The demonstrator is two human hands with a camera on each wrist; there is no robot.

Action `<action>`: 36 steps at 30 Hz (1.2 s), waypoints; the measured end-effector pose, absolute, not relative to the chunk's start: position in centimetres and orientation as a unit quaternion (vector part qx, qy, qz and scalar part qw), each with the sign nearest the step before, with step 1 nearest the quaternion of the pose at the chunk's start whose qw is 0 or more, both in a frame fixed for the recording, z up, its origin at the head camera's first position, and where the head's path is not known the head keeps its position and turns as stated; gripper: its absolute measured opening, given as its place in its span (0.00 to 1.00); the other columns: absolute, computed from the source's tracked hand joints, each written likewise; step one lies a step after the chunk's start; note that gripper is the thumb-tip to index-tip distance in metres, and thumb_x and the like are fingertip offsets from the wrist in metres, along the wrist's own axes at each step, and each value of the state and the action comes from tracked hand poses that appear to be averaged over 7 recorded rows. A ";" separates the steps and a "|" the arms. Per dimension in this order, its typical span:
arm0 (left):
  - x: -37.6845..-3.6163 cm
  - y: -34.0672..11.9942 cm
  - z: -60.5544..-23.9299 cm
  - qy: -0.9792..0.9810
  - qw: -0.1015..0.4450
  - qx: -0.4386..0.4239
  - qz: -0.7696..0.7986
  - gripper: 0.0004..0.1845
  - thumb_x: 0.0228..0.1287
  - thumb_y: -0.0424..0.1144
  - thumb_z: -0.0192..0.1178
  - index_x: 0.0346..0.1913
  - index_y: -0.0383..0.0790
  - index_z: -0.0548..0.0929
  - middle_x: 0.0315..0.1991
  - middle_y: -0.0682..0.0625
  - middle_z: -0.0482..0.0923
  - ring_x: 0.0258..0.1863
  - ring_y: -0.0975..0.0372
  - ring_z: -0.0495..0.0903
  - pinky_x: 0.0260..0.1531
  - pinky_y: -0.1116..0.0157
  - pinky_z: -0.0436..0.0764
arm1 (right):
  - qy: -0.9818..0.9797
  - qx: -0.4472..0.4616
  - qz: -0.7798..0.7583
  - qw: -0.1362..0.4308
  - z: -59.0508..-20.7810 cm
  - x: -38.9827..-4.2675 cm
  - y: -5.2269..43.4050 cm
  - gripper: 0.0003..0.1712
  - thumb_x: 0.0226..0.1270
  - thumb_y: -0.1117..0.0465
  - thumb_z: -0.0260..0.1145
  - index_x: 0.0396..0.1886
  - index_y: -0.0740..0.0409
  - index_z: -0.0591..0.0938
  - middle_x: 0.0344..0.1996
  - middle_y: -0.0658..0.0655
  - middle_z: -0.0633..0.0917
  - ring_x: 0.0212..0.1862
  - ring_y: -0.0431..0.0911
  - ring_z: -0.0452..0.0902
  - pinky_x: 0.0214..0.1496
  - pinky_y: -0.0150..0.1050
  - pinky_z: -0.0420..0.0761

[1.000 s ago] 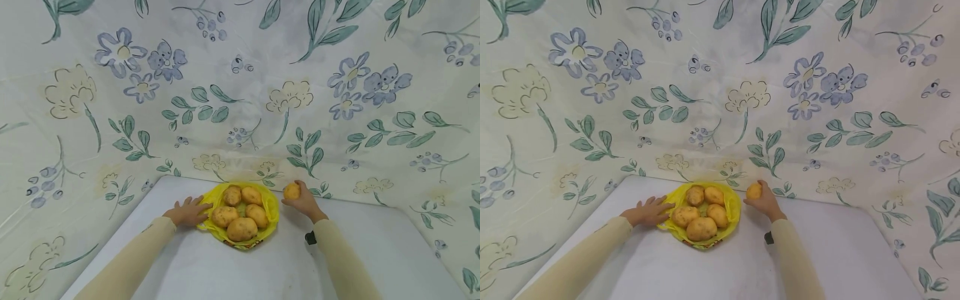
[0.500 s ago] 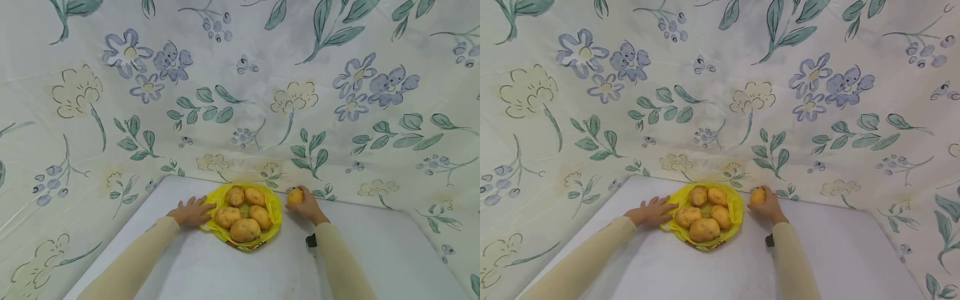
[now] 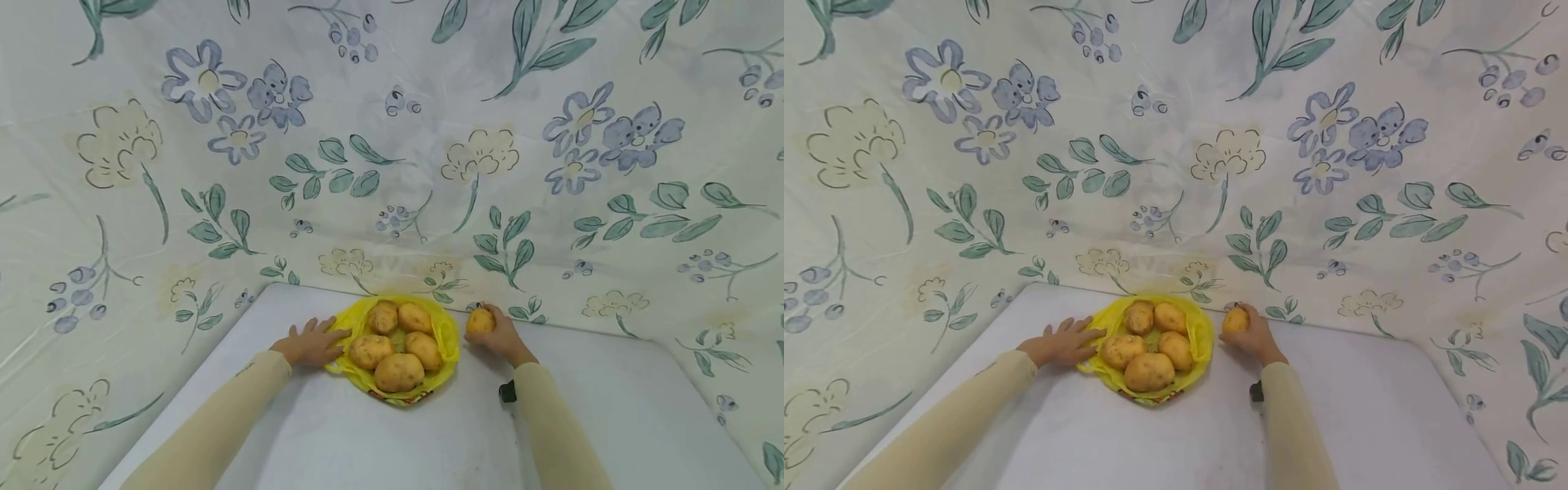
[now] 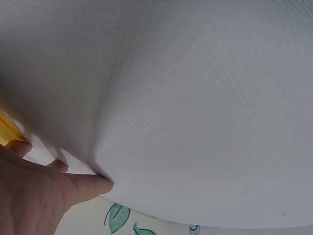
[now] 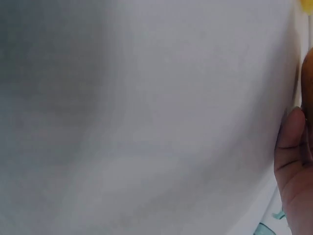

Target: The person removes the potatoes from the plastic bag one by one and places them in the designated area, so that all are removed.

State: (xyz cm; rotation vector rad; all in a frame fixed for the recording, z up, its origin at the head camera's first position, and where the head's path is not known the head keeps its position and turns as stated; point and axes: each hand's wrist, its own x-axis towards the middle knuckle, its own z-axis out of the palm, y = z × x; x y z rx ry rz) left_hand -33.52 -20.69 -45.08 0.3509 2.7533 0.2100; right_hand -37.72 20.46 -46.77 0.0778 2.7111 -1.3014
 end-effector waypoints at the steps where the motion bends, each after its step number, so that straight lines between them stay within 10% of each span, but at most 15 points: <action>1: -33.5 -20.6 -45.1 0.973 0.179 0.123 0.074 0.29 0.74 0.57 0.44 0.75 0.57 0.63 0.80 0.40 0.45 0.76 0.34 0.42 0.65 0.26 0.41 | 0.898 0.026 -0.434 0.068 -46.8 -37.7 20.5 0.55 0.55 0.48 0.74 0.77 0.49 0.54 0.68 0.66 0.66 0.60 0.59 0.68 0.66 0.59 0.69; 36: -34.0 -20.9 -45.2 0.972 0.184 0.129 0.072 0.29 0.75 0.57 0.44 0.75 0.57 0.63 0.80 0.39 0.44 0.76 0.32 0.41 0.64 0.24 0.41 | 0.875 0.031 -0.467 0.120 -47.5 -38.1 21.2 0.62 0.49 0.45 0.78 0.78 0.49 0.52 0.70 0.64 0.64 0.62 0.59 0.65 0.72 0.61 0.62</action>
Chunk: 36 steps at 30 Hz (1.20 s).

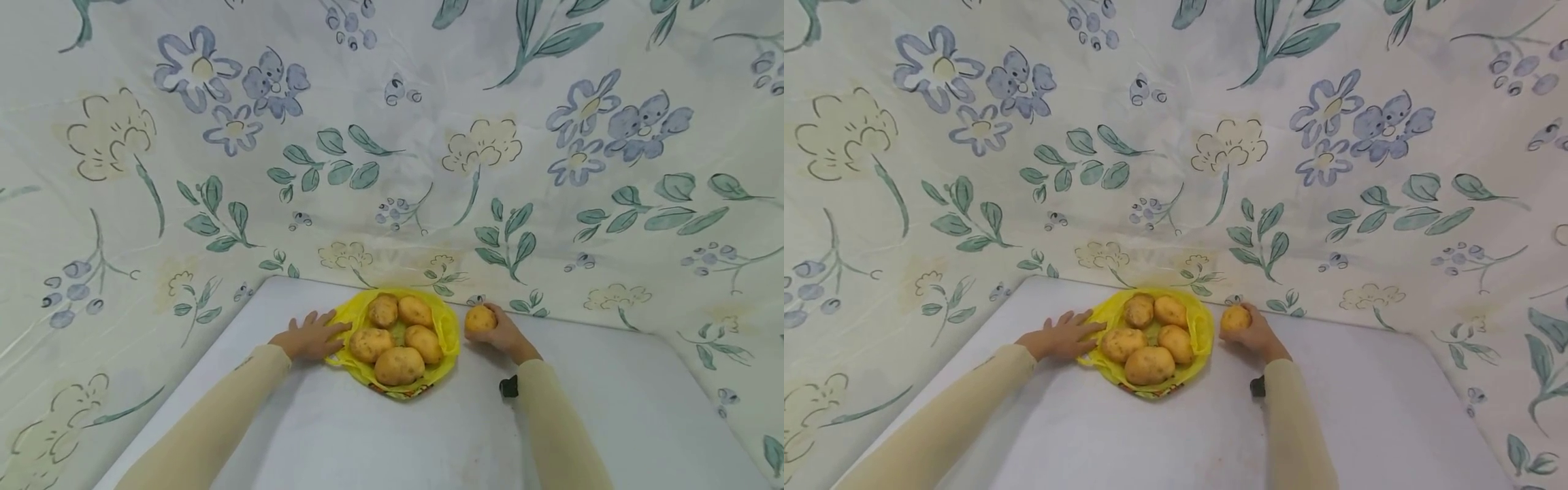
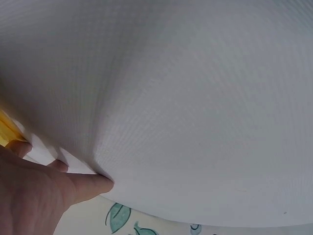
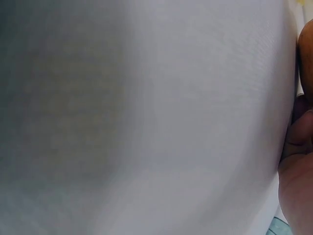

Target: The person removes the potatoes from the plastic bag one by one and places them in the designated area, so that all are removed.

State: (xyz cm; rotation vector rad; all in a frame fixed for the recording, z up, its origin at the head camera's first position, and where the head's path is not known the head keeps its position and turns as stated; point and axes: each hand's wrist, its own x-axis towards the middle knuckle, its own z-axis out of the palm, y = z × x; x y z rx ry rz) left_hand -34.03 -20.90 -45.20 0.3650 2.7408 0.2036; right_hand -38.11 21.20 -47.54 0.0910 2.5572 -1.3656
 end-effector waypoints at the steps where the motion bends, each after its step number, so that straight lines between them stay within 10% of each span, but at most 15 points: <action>1: -34.1 -20.9 -45.2 0.972 0.184 0.130 0.073 0.29 0.75 0.57 0.44 0.75 0.57 0.63 0.80 0.39 0.45 0.76 0.32 0.41 0.64 0.24 0.41 | 0.876 0.031 -0.466 0.121 -47.5 -38.0 21.2 0.61 0.50 0.45 0.78 0.78 0.49 0.51 0.70 0.64 0.64 0.62 0.59 0.65 0.71 0.61 0.62; 36: -34.0 -20.6 -44.9 0.972 0.188 0.127 0.067 0.29 0.75 0.56 0.44 0.76 0.56 0.62 0.80 0.39 0.44 0.76 0.33 0.41 0.64 0.25 0.41 | 0.872 0.039 -0.470 0.129 -47.0 -37.7 20.8 0.59 0.53 0.47 0.75 0.78 0.52 0.51 0.68 0.65 0.66 0.61 0.59 0.66 0.71 0.59 0.64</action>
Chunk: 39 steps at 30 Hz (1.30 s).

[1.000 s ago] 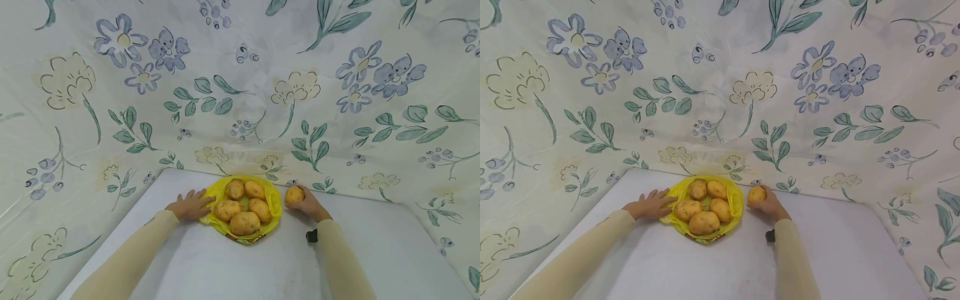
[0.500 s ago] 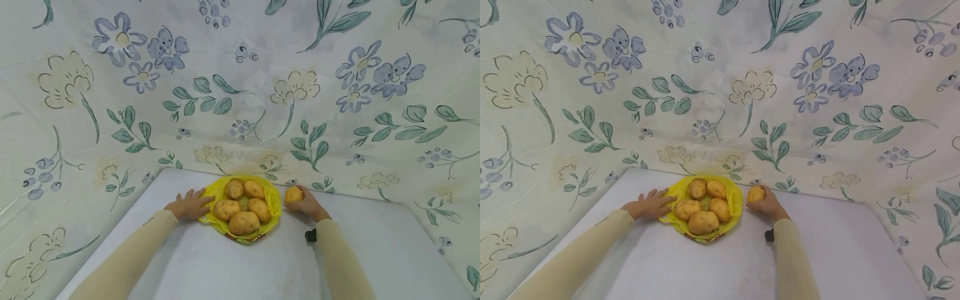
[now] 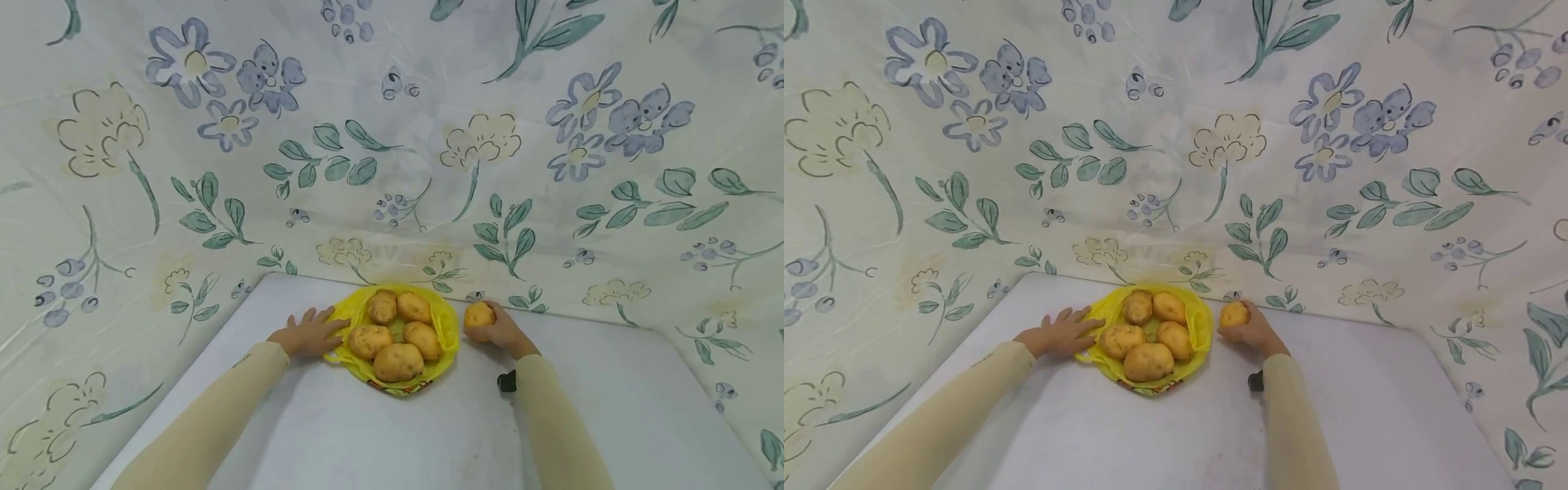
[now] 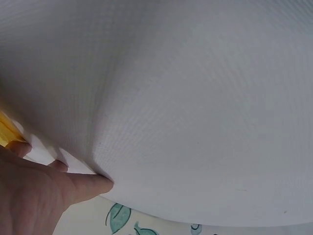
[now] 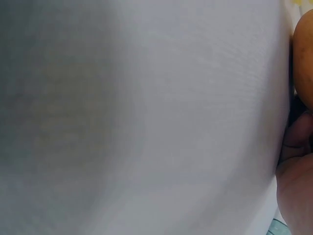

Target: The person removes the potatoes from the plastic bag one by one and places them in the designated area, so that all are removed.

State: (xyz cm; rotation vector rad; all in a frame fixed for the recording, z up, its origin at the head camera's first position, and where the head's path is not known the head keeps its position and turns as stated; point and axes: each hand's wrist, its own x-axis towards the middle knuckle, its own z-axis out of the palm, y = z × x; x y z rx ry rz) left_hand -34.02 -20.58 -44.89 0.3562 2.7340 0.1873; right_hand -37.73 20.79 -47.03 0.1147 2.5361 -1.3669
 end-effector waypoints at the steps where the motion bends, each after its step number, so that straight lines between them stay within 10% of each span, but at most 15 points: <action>1: -34.0 -20.6 -44.9 0.972 0.188 0.126 0.066 0.29 0.75 0.56 0.44 0.76 0.56 0.62 0.80 0.39 0.44 0.76 0.33 0.41 0.65 0.25 0.41 | 0.873 0.039 -0.469 0.128 -47.0 -37.8 20.8 0.59 0.53 0.47 0.75 0.78 0.52 0.51 0.68 0.64 0.66 0.61 0.59 0.66 0.71 0.59 0.64; 30: -33.9 -20.8 -45.0 0.971 0.186 0.126 0.084 0.30 0.74 0.57 0.44 0.76 0.57 0.62 0.80 0.40 0.43 0.76 0.33 0.41 0.66 0.26 0.40 | 0.898 0.039 -0.423 0.117 -46.2 -37.2 21.1 0.68 0.52 0.38 0.75 0.79 0.56 0.41 0.73 0.72 0.57 0.69 0.63 0.61 0.73 0.62 0.60; 39: -33.8 -20.8 -44.7 0.971 0.182 0.132 0.076 0.30 0.75 0.56 0.43 0.76 0.57 0.61 0.80 0.40 0.43 0.76 0.32 0.41 0.66 0.26 0.41 | 0.949 -0.005 -0.308 0.066 -44.8 -37.0 23.0 0.62 0.63 0.22 0.50 0.79 0.58 0.42 0.76 0.75 0.47 0.76 0.71 0.43 0.72 0.71 0.51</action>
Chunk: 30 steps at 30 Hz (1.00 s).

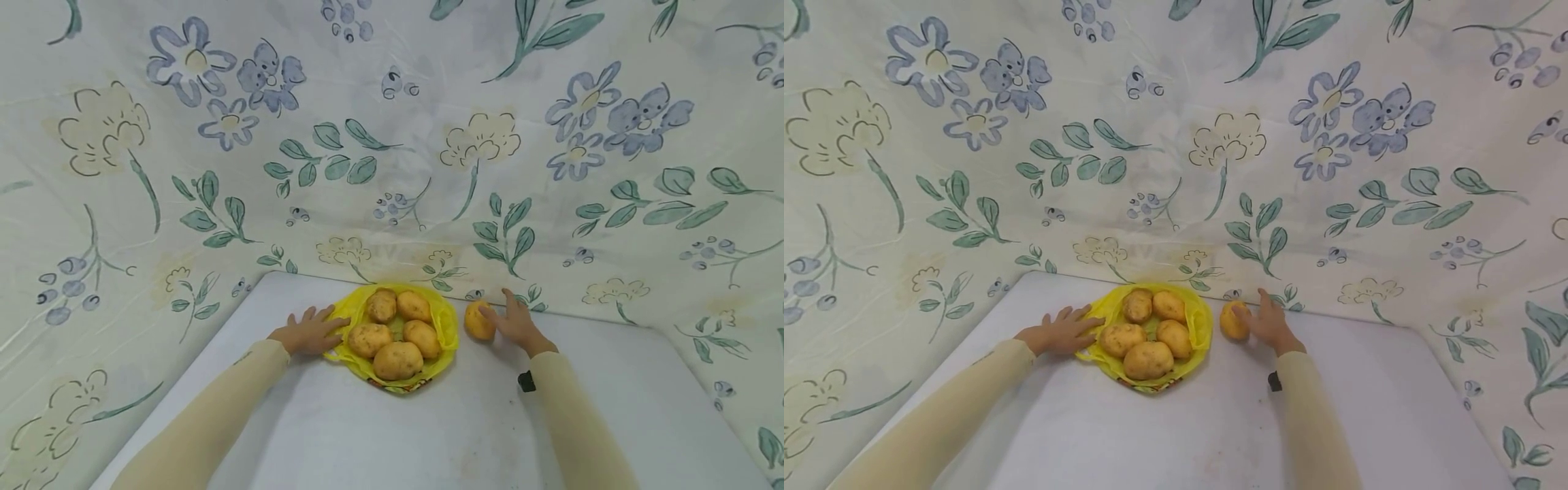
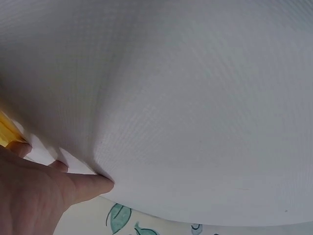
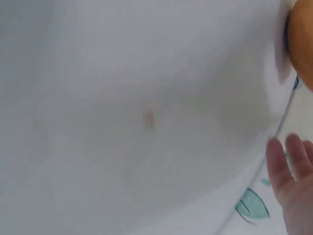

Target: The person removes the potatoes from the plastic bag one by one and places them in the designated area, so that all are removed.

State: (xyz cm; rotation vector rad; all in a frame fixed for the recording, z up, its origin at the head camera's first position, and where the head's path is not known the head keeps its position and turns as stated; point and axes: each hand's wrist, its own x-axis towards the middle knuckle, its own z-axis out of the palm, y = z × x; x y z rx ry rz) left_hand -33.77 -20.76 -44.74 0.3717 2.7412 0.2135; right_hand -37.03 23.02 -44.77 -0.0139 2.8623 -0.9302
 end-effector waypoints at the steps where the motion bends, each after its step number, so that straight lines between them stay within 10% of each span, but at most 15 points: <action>1: -33.7 -20.7 -44.7 0.971 0.183 0.132 0.075 0.30 0.75 0.56 0.43 0.76 0.57 0.61 0.80 0.40 0.43 0.76 0.32 0.41 0.66 0.26 0.41 | 0.955 -0.012 -0.290 0.056 -44.6 -37.0 23.3 0.61 0.63 0.22 0.48 0.79 0.58 0.42 0.76 0.75 0.47 0.76 0.72 0.43 0.72 0.71 0.51; 12: -33.9 -20.6 -44.8 0.972 0.185 0.128 0.063 0.30 0.75 0.57 0.42 0.76 0.58 0.60 0.80 0.40 0.43 0.76 0.33 0.42 0.65 0.26 0.42 | 0.989 -0.068 -0.124 -0.049 -42.9 -36.2 26.3 0.52 0.69 0.27 0.45 0.80 0.53 0.45 0.78 0.72 0.37 0.73 0.75 0.46 0.71 0.73 0.49; 30: -34.4 -20.8 -45.4 0.973 0.185 0.129 0.057 0.30 0.75 0.58 0.41 0.77 0.58 0.60 0.80 0.40 0.42 0.76 0.33 0.41 0.65 0.25 0.42 | 0.993 -0.078 -0.051 -0.069 -42.1 -35.0 28.7 0.50 0.70 0.28 0.45 0.80 0.51 0.47 0.78 0.69 0.32 0.76 0.71 0.37 0.74 0.71 0.36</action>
